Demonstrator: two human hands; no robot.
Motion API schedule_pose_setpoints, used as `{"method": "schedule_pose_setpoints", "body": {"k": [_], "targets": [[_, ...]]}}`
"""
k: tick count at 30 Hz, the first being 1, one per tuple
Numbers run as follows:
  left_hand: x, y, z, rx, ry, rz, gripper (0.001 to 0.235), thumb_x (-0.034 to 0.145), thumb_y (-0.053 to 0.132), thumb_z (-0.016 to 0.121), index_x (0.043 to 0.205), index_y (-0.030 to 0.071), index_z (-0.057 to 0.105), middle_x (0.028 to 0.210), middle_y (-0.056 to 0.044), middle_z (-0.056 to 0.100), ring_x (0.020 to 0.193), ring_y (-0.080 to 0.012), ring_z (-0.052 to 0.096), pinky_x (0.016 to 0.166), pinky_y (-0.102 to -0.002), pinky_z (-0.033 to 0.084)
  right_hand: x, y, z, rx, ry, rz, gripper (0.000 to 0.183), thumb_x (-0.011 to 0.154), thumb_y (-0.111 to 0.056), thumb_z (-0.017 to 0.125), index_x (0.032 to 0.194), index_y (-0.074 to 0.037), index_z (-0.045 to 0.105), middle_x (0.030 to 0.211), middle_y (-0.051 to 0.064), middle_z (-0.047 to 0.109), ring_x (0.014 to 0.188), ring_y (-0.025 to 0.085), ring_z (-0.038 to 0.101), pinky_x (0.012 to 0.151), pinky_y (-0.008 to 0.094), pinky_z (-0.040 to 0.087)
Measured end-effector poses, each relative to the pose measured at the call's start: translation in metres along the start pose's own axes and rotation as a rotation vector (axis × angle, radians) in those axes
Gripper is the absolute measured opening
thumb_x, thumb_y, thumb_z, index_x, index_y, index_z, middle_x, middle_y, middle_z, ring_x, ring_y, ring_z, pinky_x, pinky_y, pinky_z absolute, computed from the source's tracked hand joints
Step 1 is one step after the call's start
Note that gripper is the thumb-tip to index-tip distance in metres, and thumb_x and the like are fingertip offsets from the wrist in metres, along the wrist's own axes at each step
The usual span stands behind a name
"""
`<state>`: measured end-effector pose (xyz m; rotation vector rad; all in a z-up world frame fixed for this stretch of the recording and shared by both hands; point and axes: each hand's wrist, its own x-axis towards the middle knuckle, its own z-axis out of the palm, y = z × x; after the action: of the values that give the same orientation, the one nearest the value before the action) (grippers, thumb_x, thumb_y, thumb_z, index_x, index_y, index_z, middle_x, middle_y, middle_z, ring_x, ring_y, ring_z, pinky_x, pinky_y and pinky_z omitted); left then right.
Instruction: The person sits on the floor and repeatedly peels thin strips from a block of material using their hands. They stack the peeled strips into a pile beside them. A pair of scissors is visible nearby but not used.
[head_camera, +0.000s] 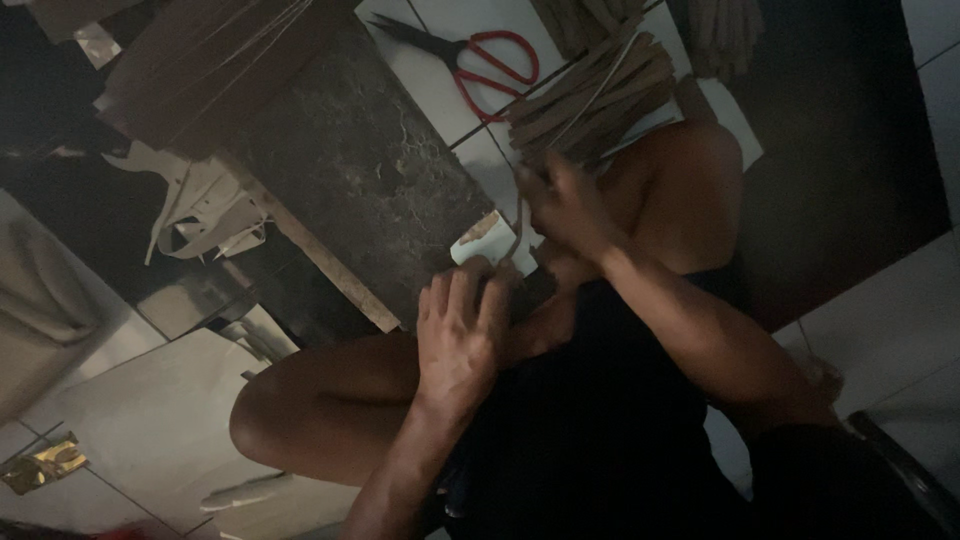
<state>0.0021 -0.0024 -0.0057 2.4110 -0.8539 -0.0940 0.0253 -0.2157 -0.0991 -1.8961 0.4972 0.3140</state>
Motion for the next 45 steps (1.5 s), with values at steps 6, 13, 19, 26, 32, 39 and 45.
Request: {"method": "schedule_pose_setpoints", "body": {"k": [6, 13, 19, 26, 32, 39, 45], "targets": [[0.0, -0.002, 0.001, 0.015, -0.021, 0.018, 0.036, 0.088, 0.003, 0.068, 0.125, 0.004, 0.067, 0.122, -0.014, 0.06, 0.102, -0.0291, 0.062, 0.078, -0.043, 0.052, 0.011, 0.024, 0.001, 0.015, 0.01, 0.019, 0.044, 0.105, -0.043, 0.055, 0.115, -0.001, 0.063, 0.08, 0.009, 0.065, 0.067, 0.016, 0.064, 0.06, 0.034, 0.053], [0.003, -0.002, 0.0, 0.017, -0.012, 0.03, 0.035, 0.09, 0.003, 0.065, 0.125, 0.003, 0.067, 0.121, -0.014, 0.061, 0.101, -0.0284, 0.063, 0.078, -0.043, 0.051, 0.04, 0.053, 0.005, -0.073, 0.033, -0.012, 0.041, 0.107, -0.039, 0.052, 0.116, -0.001, 0.064, 0.083, 0.013, 0.066, 0.075, 0.024, 0.067, 0.071, 0.041, 0.054], [0.009, 0.002, 0.0, 0.021, 0.05, 0.039, 0.026, 0.091, 0.008, 0.066, 0.117, 0.007, 0.07, 0.116, -0.009, 0.062, 0.098, -0.0257, 0.064, 0.077, -0.042, 0.05, 0.061, 0.07, 0.009, -0.199, 0.124, -0.025, 0.027, 0.106, -0.021, 0.054, 0.116, 0.001, 0.067, 0.101, 0.015, 0.073, 0.092, 0.027, 0.073, 0.079, 0.043, 0.056], [0.016, 0.006, 0.001, 0.132, 0.075, 0.053, 0.03, 0.091, 0.012, 0.067, 0.12, 0.01, 0.072, 0.111, -0.005, 0.062, 0.09, -0.0216, 0.062, 0.074, -0.041, 0.047, 0.082, 0.088, -0.002, -0.232, 0.148, 0.23, 0.027, 0.1, -0.015, 0.057, 0.119, 0.003, 0.061, 0.098, 0.02, 0.07, 0.084, 0.034, 0.073, 0.071, 0.047, 0.06], [0.016, 0.006, 0.002, 0.072, 0.15, 0.042, 0.036, 0.087, 0.017, 0.069, 0.123, 0.017, 0.074, 0.109, -0.005, 0.061, 0.088, -0.0234, 0.06, 0.074, -0.042, 0.047, 0.089, 0.075, -0.048, -0.297, 0.225, 0.144, 0.036, 0.113, -0.037, 0.058, 0.122, -0.003, 0.06, 0.097, 0.015, 0.069, 0.084, 0.023, 0.068, 0.07, 0.034, 0.055], [0.018, 0.016, -0.001, -0.255, 0.177, -0.044, 0.028, 0.103, 0.016, 0.065, 0.13, 0.009, 0.068, 0.112, -0.01, 0.068, 0.098, -0.0249, 0.069, 0.085, -0.038, 0.057, -0.016, -0.011, -0.14, 0.7, 0.25, -0.39, 0.018, 0.125, -0.018, 0.063, 0.111, -0.01, 0.055, 0.092, 0.004, 0.054, 0.073, 0.013, 0.055, 0.062, 0.024, 0.047], [0.033, 0.038, -0.026, -1.385, 0.027, -0.681, 0.042, 0.109, 0.027, 0.052, 0.135, -0.005, 0.061, 0.117, -0.017, 0.076, 0.106, -0.0237, 0.074, 0.092, -0.038, 0.062, -0.135, -0.042, -0.071, 0.295, 0.004, -0.871, 0.01, 0.107, -0.019, 0.06, 0.111, -0.01, 0.062, 0.099, 0.002, 0.066, 0.081, 0.008, 0.066, 0.067, 0.023, 0.057]]}}
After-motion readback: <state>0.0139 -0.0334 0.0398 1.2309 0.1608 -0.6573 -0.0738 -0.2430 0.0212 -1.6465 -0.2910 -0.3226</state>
